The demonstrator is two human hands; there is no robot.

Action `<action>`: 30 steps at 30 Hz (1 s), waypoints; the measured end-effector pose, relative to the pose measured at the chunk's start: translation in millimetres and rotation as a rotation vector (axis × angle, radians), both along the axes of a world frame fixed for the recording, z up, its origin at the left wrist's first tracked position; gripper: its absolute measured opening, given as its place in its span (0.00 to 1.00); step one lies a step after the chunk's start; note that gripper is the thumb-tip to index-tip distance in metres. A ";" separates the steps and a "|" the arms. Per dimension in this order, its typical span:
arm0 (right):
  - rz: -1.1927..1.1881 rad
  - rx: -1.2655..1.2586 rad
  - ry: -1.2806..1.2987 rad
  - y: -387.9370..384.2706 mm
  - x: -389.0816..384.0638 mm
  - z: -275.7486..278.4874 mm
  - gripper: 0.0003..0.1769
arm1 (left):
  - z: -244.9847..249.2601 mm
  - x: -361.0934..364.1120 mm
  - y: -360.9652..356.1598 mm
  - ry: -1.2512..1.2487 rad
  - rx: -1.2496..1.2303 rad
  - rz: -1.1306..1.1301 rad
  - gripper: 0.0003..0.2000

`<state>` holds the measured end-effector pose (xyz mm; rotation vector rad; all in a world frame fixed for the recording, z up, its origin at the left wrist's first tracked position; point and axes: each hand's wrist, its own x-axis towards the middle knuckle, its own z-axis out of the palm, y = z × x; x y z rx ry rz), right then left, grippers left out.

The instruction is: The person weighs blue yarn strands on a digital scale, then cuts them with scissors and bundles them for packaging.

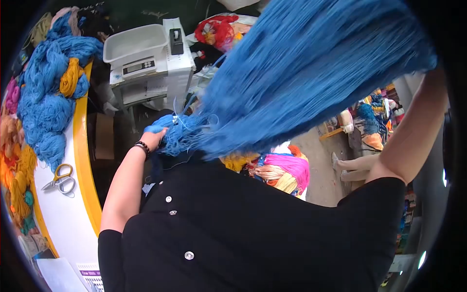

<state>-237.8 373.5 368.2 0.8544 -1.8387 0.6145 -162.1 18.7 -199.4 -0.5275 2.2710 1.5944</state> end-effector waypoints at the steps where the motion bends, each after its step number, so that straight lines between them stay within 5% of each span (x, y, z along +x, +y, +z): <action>1: 0.080 0.003 -0.001 1.7 11.5 12.0 0.27 | -7.6 1.5 -1.3 0.053 0.013 -0.001 0.14; 7: 0.202 0.010 -0.065 21.6 57.3 48.4 0.20 | -18.3 7.6 -7.9 0.008 0.143 -0.004 0.15; 12: 0.200 -0.015 -0.182 59.6 61.3 40.7 0.15 | 9.3 8.0 -22.8 -0.193 0.745 0.037 0.21; 15: 0.172 -0.033 -0.269 98.0 38.8 15.1 0.14 | 24.7 24.4 -23.4 -0.166 0.804 0.061 0.23; 18: -0.060 -0.020 -0.613 171.0 -16.8 -7.9 0.31 | 27.8 45.5 -33.8 -0.134 0.969 0.134 0.22; 20: -0.125 0.023 -0.651 177.4 -40.8 -45.7 0.31 | 34.0 63.2 -43.0 -0.112 1.065 0.176 0.22; 25: -0.315 0.201 -0.578 189.8 -112.3 -125.9 0.36 | 31.4 96.3 -64.9 -0.057 1.204 0.316 0.22; 30: -0.758 0.198 -0.166 187.7 -136.9 -119.0 0.29 | 46.0 102.1 -77.3 -0.005 1.187 0.402 0.22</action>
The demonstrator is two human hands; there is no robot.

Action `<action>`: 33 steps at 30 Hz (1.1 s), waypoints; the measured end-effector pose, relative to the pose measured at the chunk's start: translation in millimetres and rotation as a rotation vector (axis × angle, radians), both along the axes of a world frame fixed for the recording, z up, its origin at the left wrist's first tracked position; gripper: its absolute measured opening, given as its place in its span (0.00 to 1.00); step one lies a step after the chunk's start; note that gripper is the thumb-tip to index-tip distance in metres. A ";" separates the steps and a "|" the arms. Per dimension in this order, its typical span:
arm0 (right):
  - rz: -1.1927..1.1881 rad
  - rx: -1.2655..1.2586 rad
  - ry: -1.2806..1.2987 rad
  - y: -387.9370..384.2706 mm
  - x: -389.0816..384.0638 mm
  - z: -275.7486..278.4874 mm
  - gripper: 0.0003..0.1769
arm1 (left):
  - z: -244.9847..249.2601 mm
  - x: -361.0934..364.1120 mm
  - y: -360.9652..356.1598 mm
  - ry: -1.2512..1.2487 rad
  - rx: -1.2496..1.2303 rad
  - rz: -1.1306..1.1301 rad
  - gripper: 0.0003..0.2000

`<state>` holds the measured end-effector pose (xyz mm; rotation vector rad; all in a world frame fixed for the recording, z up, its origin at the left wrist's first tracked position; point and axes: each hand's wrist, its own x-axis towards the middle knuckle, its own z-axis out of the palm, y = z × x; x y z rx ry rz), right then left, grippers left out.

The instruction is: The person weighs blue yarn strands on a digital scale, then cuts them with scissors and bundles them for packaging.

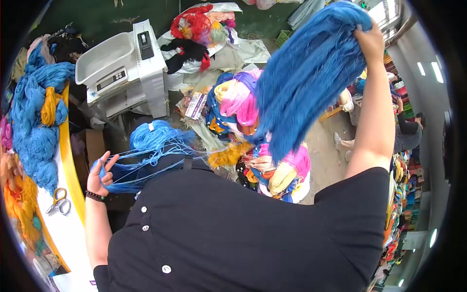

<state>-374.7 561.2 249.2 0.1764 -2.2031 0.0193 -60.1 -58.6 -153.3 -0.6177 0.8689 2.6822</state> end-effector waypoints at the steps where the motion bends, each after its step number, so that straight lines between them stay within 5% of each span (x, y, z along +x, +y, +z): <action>1: -0.023 0.000 0.076 -1.3 2.6 5.5 0.29 | 3.8 1.8 -5.8 0.001 -0.058 0.006 0.22; 6: -0.111 0.015 0.314 16.4 -19.5 -16.7 0.34 | 39.6 25.8 -42.2 0.067 -0.206 0.221 0.24; 8: 0.039 0.081 0.433 29.2 -41.5 -60.8 0.32 | 48.8 45.8 -76.8 0.294 -0.216 0.227 0.23; 13: 0.270 0.285 0.105 28.1 -46.1 -262.3 0.32 | 123.9 113.9 -124.8 0.565 -0.269 0.309 0.23; 15: 0.140 0.318 -0.166 29.9 -24.2 -375.7 0.27 | 163.3 137.5 -128.6 0.730 -0.313 0.250 0.23; 17: -0.047 0.303 -0.721 3.9 15.0 -431.8 0.22 | 203.9 161.5 -128.4 0.525 -0.546 0.723 0.22; 19: -0.063 0.285 -0.780 5.4 30.3 -506.9 0.21 | 254.2 157.2 -101.0 -0.026 -1.035 1.278 0.22; 21: -0.098 0.189 -0.755 6.9 24.8 -540.9 0.22 | 281.6 135.2 -73.4 0.089 -0.953 1.453 0.22; 25: -0.304 0.177 -1.013 11.4 25.3 -566.6 0.40 | 300.5 152.0 -105.9 0.045 -1.044 1.408 0.21; 30: -0.393 0.067 -1.298 7.6 15.8 -568.4 0.51 | 281.8 223.4 -176.9 0.232 -0.750 1.072 0.23; 33: -0.449 0.059 -1.329 -8.6 14.4 -545.9 0.45 | 269.9 221.3 -176.2 0.314 -0.603 0.922 0.23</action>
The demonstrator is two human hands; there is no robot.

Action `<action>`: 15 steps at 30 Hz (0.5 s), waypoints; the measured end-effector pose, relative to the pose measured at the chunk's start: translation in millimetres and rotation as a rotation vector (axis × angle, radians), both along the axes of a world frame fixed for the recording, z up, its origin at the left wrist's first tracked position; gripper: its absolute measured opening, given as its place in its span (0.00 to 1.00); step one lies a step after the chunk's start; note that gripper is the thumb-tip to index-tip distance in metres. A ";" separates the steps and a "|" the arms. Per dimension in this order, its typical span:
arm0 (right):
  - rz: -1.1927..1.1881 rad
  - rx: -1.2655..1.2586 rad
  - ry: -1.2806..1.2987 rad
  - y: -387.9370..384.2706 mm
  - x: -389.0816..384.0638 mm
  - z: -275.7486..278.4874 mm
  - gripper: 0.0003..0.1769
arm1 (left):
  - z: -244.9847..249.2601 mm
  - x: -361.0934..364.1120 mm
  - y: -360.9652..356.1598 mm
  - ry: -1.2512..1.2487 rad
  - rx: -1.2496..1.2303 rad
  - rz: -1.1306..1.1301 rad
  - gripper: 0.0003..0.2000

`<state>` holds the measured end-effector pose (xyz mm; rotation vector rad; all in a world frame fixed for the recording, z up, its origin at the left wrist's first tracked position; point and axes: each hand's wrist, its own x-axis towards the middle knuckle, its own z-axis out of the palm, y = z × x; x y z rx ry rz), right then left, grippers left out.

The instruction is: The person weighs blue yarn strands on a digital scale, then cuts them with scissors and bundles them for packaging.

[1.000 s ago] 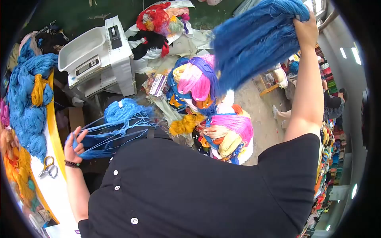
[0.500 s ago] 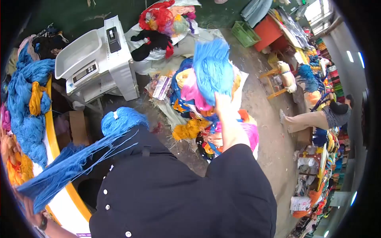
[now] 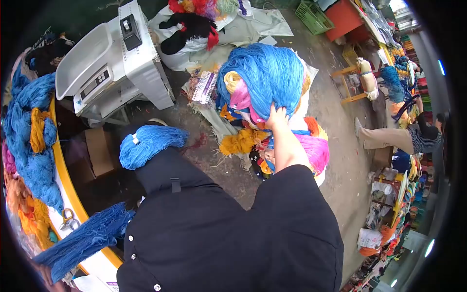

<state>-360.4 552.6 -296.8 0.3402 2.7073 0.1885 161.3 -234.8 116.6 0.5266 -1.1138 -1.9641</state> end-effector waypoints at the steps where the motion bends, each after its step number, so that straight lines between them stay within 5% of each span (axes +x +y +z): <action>1: -0.021 0.024 0.013 -5.1 -2.1 0.9 0.43 | -4.1 -7.0 10.1 0.037 0.041 -0.103 0.23; 4: -0.090 0.138 0.166 -40.3 0.5 21.1 0.34 | -9.8 -17.5 40.0 0.087 0.109 -0.319 0.23; 7: 0.242 0.092 0.501 -107.9 27.6 57.3 0.35 | -30.5 -32.6 82.6 0.026 0.090 -0.354 0.25; 9: 0.465 -0.512 0.415 -163.3 34.3 72.7 0.25 | -53.4 -49.2 109.3 -0.012 0.098 -0.375 0.26; 12: 0.879 -1.180 0.377 -279.3 69.0 89.5 0.22 | -107.6 -71.1 142.6 -0.078 0.156 -0.344 0.26; 15: 0.983 -1.217 0.317 -340.0 69.3 87.6 0.21 | -148.3 -77.4 165.8 -0.074 0.254 -0.355 0.25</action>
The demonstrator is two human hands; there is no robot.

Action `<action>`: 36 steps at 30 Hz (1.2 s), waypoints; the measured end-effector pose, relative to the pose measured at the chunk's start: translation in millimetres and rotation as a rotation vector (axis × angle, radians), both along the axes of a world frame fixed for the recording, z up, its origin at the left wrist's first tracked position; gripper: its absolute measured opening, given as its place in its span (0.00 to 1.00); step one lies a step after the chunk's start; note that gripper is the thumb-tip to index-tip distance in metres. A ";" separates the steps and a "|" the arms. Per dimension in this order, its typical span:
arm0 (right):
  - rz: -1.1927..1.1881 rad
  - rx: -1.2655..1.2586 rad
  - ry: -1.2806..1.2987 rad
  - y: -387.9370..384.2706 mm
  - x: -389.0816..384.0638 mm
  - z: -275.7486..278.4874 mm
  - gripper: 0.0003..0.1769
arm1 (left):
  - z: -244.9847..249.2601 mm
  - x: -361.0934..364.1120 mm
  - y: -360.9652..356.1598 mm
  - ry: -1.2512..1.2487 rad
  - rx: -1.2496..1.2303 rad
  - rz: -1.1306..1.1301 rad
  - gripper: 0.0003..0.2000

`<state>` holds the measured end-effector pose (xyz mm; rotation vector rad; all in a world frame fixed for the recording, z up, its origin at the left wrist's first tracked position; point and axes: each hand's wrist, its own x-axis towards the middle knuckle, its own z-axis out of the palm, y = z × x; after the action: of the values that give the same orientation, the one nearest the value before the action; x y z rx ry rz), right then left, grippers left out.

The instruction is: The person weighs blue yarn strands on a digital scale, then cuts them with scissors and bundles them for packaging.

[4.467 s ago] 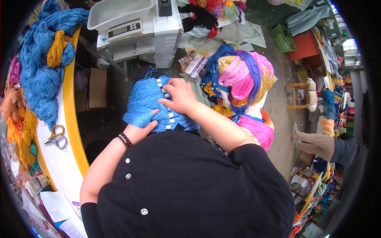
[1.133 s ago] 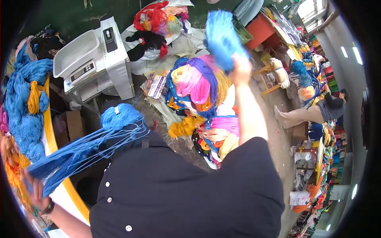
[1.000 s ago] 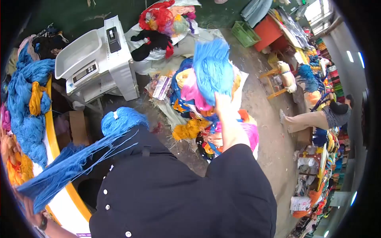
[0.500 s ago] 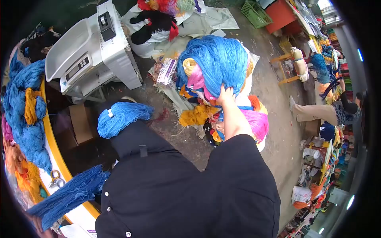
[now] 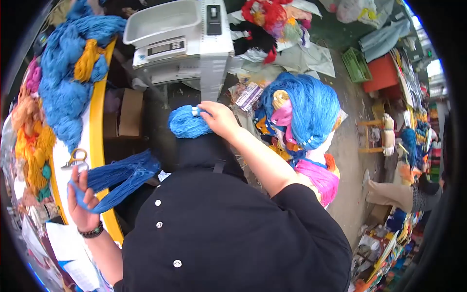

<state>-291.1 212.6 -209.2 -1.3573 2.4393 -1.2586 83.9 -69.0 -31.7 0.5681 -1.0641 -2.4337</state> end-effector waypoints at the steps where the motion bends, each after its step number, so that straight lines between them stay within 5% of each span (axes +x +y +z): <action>1: 0.012 0.029 0.084 -14.8 -2.3 -2.4 0.22 | -4.9 -5.1 8.8 -0.005 0.000 -0.012 0.24; 4: 0.153 0.342 -0.036 -41.6 -21.1 -16.9 0.22 | -18.2 -17.1 24.8 0.012 0.026 -0.042 0.22; 7: 0.290 0.567 -0.073 -50.2 -15.3 41.6 0.17 | -24.8 -34.3 40.2 -0.091 0.006 -0.049 0.25; 11: 0.390 0.290 -0.126 -57.4 27.3 140.5 0.19 | -30.5 -89.2 68.6 -0.219 -0.358 -0.105 0.35; 16: 0.440 0.220 -0.004 -66.5 64.6 213.8 0.19 | -49.4 -168.7 85.7 0.026 -1.203 -0.055 0.47; 21: 0.407 0.151 0.123 -56.0 64.0 247.7 0.18 | -23.0 -176.7 87.0 -0.195 -1.139 0.016 0.38; 23: 0.336 0.275 0.230 -45.4 53.5 249.6 0.17 | -10.2 -168.2 77.5 -0.067 -1.059 0.210 0.34; 25: 0.189 0.554 0.384 -29.5 33.0 238.1 0.19 | 7.0 -150.1 58.1 -0.093 -1.307 0.354 0.34; 28: 0.042 0.363 0.368 0.1 5.1 235.5 0.13 | 16.9 -128.7 36.5 0.003 -1.126 0.305 0.34; 33: -0.149 0.052 0.643 44.4 23.0 270.8 0.13 | 26.5 -105.1 42.0 -0.188 -1.347 0.314 0.34; 35: -0.251 -0.065 0.123 64.5 34.2 272.6 0.12 | 36.0 -97.6 54.7 -0.338 -1.472 0.362 0.33; 36: -0.238 -0.131 0.127 74.3 34.9 266.0 0.13 | 30.8 -94.5 57.1 -0.333 -1.547 0.388 0.34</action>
<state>-256.2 286.9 56.9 -1.2394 2.7169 -1.4484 -10.6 -12.0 -0.9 0.4883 -2.2042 -0.6878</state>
